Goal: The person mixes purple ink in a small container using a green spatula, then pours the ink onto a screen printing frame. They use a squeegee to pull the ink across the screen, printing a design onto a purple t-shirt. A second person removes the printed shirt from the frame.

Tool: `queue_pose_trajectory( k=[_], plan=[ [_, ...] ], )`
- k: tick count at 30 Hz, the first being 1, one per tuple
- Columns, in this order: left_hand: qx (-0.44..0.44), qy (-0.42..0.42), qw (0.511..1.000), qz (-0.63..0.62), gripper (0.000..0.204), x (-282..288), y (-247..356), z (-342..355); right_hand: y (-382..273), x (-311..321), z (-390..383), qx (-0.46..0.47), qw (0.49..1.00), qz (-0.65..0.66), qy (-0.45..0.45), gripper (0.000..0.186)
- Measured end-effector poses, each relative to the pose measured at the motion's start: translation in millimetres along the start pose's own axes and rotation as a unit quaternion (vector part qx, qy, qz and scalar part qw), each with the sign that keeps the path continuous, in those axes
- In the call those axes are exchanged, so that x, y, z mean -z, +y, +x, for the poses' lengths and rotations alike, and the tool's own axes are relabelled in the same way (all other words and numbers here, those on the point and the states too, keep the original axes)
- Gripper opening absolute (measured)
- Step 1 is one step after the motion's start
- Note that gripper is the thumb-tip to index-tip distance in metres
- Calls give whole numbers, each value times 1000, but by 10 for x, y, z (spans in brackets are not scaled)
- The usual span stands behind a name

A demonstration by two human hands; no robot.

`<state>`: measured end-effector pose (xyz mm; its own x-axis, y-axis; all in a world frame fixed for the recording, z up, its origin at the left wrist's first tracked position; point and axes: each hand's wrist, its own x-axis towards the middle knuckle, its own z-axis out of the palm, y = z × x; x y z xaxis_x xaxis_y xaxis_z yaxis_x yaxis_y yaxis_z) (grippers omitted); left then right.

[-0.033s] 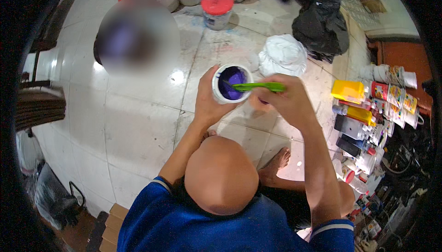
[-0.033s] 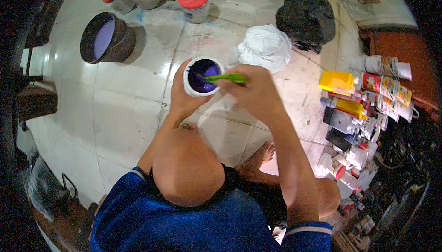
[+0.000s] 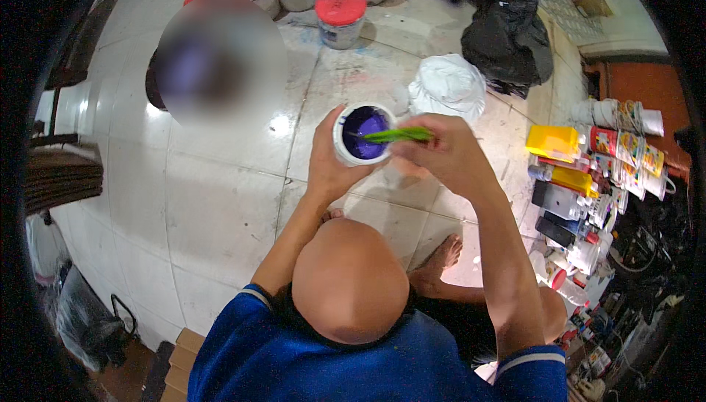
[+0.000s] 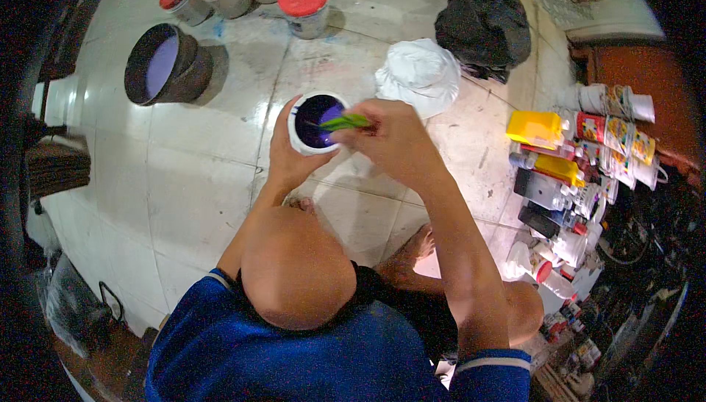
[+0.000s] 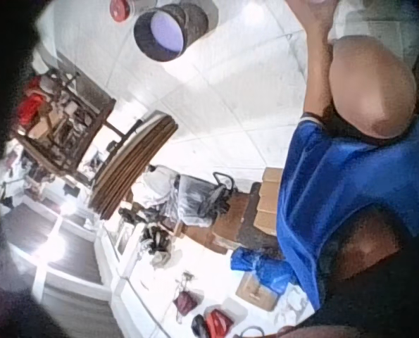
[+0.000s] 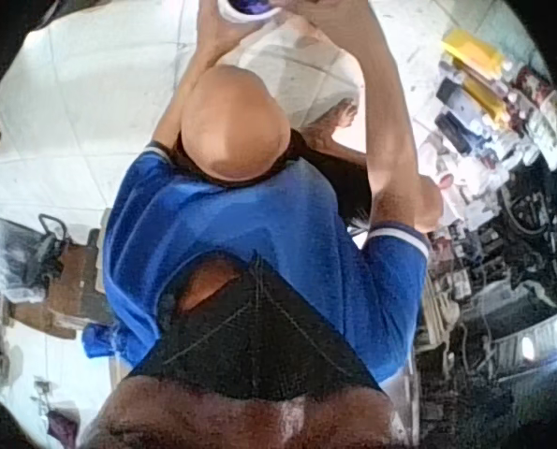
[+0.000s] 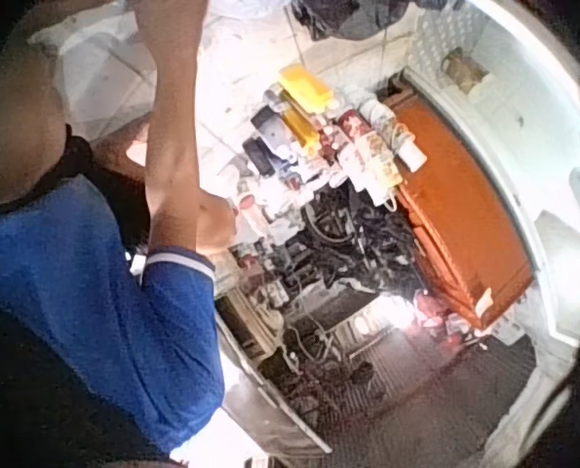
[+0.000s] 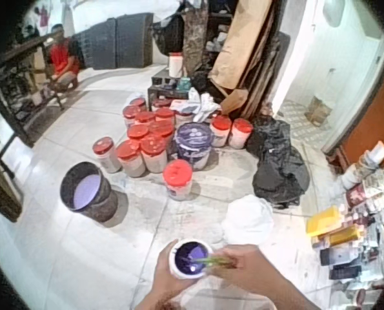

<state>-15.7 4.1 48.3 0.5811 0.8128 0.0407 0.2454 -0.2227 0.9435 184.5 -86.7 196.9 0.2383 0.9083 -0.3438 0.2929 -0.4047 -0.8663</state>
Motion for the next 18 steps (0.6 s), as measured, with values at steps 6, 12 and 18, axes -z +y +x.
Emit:
queue_pose_trajectory(
  k=[6, 12, 18],
  plan=[
    [17, 7, 988, -151, 112, -47, -402, 149, 894, 669, 302, 13, 995, -42, 95, 44],
    [-49, 42, 996, -62, 113, -70, -847, 436, 2211, 1262, 480, -76, 909, -347, 216, 108],
    [-23, 37, 994, -98, 118, -147, -891, 624, 2564, 1288, 882, -21, 914, -377, 149, 136]
  ],
)
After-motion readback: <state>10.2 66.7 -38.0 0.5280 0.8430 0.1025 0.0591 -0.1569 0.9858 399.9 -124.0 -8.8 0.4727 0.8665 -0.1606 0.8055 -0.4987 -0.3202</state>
